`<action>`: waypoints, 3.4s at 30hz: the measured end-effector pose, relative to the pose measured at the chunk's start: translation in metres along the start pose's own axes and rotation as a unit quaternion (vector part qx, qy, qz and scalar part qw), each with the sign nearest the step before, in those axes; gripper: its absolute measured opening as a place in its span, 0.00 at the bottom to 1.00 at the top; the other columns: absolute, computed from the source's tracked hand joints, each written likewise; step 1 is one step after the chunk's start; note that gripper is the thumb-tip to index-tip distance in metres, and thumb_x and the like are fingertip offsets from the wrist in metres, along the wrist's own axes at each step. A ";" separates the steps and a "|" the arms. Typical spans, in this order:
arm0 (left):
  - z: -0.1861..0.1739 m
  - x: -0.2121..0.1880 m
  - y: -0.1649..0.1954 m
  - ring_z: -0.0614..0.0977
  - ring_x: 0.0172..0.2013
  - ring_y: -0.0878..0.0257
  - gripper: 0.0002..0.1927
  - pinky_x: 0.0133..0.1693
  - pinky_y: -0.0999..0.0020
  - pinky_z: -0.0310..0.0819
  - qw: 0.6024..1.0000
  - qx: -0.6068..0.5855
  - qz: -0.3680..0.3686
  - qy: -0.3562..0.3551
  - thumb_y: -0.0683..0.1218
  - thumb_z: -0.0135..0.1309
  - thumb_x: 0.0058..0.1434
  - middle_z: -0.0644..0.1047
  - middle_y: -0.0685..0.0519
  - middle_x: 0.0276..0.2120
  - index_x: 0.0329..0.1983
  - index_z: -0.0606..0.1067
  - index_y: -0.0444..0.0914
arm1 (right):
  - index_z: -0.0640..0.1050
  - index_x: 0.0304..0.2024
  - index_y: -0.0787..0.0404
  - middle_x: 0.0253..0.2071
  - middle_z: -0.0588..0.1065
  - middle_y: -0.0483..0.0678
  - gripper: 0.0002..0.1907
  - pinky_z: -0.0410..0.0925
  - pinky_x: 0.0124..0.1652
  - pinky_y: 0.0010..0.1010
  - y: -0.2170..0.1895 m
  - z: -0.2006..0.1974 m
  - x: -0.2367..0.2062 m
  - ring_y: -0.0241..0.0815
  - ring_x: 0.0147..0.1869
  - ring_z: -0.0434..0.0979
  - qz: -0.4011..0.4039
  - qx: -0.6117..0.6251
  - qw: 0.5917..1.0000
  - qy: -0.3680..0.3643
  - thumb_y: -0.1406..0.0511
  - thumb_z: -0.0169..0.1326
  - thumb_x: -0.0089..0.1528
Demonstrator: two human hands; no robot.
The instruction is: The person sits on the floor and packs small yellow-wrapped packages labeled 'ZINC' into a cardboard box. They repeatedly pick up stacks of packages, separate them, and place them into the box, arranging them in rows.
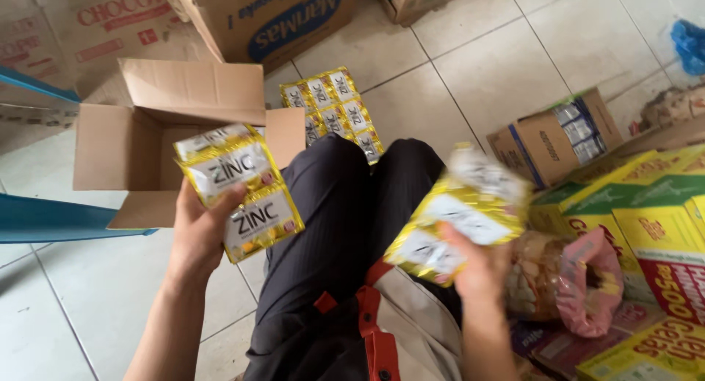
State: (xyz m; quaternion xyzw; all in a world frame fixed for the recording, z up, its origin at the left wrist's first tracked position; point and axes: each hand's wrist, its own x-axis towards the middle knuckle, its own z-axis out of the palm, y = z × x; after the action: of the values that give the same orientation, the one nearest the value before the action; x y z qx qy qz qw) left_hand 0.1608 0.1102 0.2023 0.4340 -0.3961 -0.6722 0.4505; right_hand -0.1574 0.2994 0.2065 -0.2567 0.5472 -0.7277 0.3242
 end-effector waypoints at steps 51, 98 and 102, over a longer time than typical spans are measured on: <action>-0.254 0.214 -0.113 0.84 0.40 0.52 0.20 0.38 0.54 0.77 0.943 0.217 -0.195 0.158 0.51 0.51 0.69 0.80 0.42 0.49 0.61 0.74 0.40 | 0.70 0.60 0.69 0.50 0.80 0.55 0.33 0.76 0.51 0.39 0.155 0.295 0.025 0.45 0.51 0.83 0.345 -0.042 0.900 -0.262 0.74 0.65 0.52; -0.151 0.302 -0.321 0.49 0.71 0.31 0.49 0.68 0.37 0.44 0.828 0.483 -0.254 0.130 0.57 0.56 0.60 0.48 0.26 0.71 0.73 0.47 0.27 | 0.71 0.52 0.52 0.41 0.77 0.45 0.15 0.70 0.43 0.37 0.329 0.142 0.290 0.39 0.43 0.77 0.335 -0.072 0.939 0.021 0.66 0.57 0.64; -0.139 0.299 -0.338 0.39 0.72 0.26 0.64 0.69 0.32 0.36 0.843 0.463 -0.198 0.189 0.57 0.68 0.46 0.38 0.26 0.72 0.75 0.42 0.29 | 0.70 0.53 0.51 0.42 0.77 0.46 0.16 0.70 0.44 0.37 0.327 0.138 0.290 0.39 0.44 0.77 0.360 -0.088 0.929 0.000 0.65 0.56 0.64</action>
State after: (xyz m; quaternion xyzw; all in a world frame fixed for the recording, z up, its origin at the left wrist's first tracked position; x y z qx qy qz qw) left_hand 0.1376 -0.0986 -0.2207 0.7801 -0.4743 -0.3898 0.1206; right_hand -0.1855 -0.0683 -0.0656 -0.0703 0.6647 -0.5109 0.5405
